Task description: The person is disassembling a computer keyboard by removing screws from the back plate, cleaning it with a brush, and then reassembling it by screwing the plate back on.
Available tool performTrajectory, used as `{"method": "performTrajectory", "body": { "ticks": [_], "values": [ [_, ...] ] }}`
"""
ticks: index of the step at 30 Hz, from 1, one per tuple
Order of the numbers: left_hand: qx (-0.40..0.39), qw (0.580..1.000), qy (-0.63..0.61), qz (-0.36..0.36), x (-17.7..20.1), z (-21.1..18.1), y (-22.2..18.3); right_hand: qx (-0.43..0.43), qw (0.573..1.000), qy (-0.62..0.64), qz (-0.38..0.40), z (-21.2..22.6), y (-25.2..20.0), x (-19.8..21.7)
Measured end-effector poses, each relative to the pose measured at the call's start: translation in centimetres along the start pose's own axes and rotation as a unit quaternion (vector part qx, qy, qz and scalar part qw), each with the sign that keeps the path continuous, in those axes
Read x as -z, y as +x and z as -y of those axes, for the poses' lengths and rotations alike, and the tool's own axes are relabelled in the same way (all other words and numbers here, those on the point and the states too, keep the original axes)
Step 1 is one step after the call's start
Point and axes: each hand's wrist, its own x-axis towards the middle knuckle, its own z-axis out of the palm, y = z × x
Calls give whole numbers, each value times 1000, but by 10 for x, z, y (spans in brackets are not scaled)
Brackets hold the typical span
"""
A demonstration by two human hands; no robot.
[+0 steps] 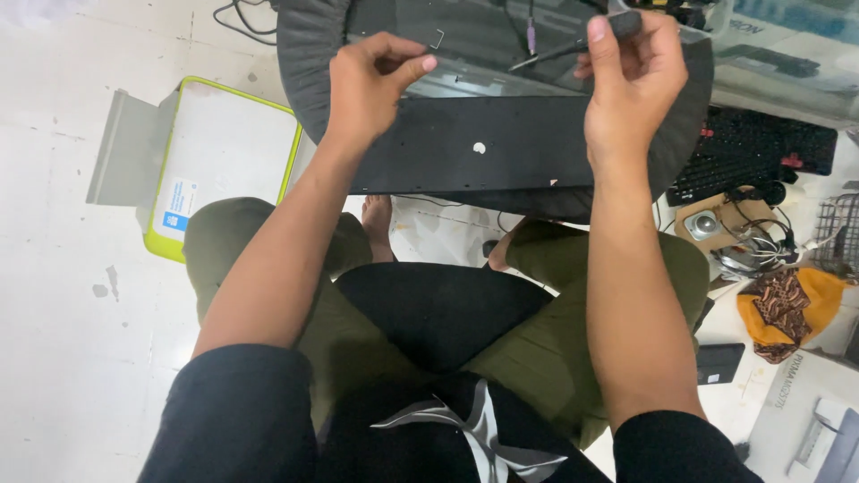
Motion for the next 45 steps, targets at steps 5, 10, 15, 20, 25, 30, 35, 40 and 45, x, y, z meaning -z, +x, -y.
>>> {"method": "performTrajectory", "body": {
  "ticks": [5,10,15,20,25,30,35,40,45],
  "values": [
    [-99,995,-6,-8,2,7,13,5,1000,9,-9,-16,-3,-2],
    [-84,994,-28,58,-13,18,9,-16,1000,9,-2,-6,-4,-14],
    [-94,987,-5,127,-23,24,-1,-4,995,5,100,9,-7,-22],
    [-155,980,-3,125,-21,22,-1,-11,992,1,127,9,-12,-25],
    [-168,978,-22,123,-21,17,-1,-18,991,17,133,4,-15,-28],
    [-210,971,-12,113,-19,17,-1,-7,990,2,142,3,-15,-29],
    [-209,971,8,116,-20,22,0,-16,991,15,132,8,-13,-33],
    [-209,971,15,112,-21,19,0,-12,989,17,144,15,-13,-35],
    [-195,975,2,109,-22,17,0,-9,991,12,133,18,-12,-38]
  ]
}}
